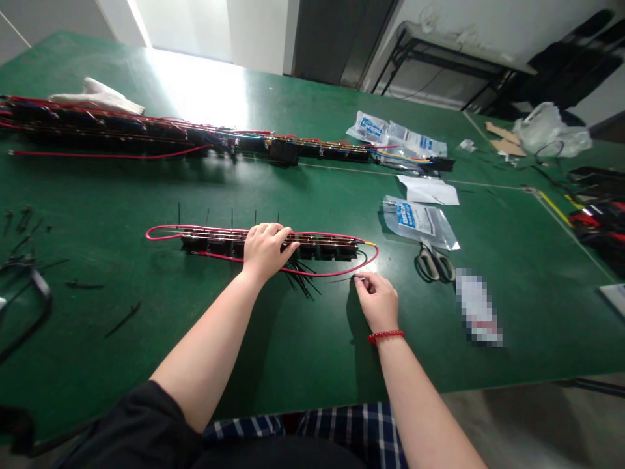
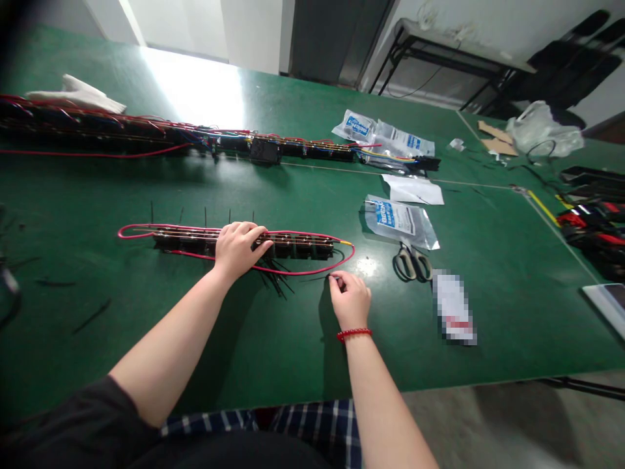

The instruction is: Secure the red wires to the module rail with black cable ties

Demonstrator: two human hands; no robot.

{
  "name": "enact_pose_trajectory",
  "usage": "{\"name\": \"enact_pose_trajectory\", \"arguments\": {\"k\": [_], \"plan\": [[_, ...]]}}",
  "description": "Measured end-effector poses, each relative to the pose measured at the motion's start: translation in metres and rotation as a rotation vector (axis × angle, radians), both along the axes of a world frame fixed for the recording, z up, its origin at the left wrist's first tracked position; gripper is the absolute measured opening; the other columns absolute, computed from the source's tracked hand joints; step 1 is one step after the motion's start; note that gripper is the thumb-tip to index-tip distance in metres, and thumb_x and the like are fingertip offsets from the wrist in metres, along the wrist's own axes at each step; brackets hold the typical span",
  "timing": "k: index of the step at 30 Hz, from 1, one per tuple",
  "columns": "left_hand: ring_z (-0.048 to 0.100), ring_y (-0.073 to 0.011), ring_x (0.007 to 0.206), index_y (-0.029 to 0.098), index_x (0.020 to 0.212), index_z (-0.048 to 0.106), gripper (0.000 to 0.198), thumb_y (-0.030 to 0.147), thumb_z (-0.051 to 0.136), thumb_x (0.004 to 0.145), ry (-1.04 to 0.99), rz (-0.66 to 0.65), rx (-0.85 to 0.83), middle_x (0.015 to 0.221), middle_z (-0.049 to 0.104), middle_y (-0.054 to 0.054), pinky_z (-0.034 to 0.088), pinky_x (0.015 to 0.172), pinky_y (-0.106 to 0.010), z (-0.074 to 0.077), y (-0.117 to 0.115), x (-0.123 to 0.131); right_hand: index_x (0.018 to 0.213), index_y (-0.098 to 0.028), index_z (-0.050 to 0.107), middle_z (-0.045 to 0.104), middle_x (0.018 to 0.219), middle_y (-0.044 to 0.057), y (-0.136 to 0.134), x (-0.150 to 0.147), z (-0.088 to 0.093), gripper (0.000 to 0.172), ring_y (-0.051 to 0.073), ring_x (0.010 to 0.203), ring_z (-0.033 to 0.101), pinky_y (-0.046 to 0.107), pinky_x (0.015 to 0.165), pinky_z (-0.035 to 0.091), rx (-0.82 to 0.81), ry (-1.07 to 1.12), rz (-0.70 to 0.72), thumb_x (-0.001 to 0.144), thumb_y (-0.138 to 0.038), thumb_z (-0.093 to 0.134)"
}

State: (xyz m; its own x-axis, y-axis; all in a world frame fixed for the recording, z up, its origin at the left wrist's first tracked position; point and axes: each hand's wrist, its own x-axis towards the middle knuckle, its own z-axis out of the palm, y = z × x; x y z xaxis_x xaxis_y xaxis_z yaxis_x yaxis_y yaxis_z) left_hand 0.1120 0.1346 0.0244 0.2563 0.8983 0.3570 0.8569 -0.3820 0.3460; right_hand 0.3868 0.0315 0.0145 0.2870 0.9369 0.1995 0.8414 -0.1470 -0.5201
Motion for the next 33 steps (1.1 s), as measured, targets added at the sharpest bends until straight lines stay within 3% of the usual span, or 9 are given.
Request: {"name": "enact_pose_trajectory", "arguments": {"k": [6,12,33], "plan": [[0.057,-0.0268,0.104,0.029,0.108,0.068,0.031,0.052,0.054,0.092,0.007,-0.003,0.007,0.111,0.069,-0.005,0.04,0.092,-0.043,0.0004,-0.0002,0.0007,0.081,-0.022,0.071,0.06,0.067,0.001,-0.0019,0.002,-0.0012,0.023,0.018,0.067,0.054,0.032,0.068,0.042,0.047,0.061,0.005,0.084,-0.039,0.057],[0.057,-0.0279,0.104,0.028,0.107,0.068,0.031,0.052,0.054,0.092,-0.001,0.0,0.004,0.112,0.069,-0.006,0.04,0.092,-0.044,-0.0002,0.0,0.0007,0.089,-0.02,0.068,0.066,0.089,0.005,-0.0052,0.0035,-0.004,0.022,0.019,0.078,0.06,0.032,0.071,0.048,0.155,0.189,-0.043,0.087,-0.04,0.057],[0.057,-0.0274,0.104,0.028,0.107,0.067,0.031,0.052,0.054,0.092,0.002,-0.004,0.006,0.112,0.069,-0.006,0.039,0.092,-0.044,0.0007,-0.0006,0.0007,0.085,-0.02,0.066,0.068,0.081,0.003,-0.0054,0.002,-0.0038,0.024,0.018,0.073,0.061,0.033,0.074,0.049,0.1,0.225,-0.085,0.084,-0.043,0.059]]}}
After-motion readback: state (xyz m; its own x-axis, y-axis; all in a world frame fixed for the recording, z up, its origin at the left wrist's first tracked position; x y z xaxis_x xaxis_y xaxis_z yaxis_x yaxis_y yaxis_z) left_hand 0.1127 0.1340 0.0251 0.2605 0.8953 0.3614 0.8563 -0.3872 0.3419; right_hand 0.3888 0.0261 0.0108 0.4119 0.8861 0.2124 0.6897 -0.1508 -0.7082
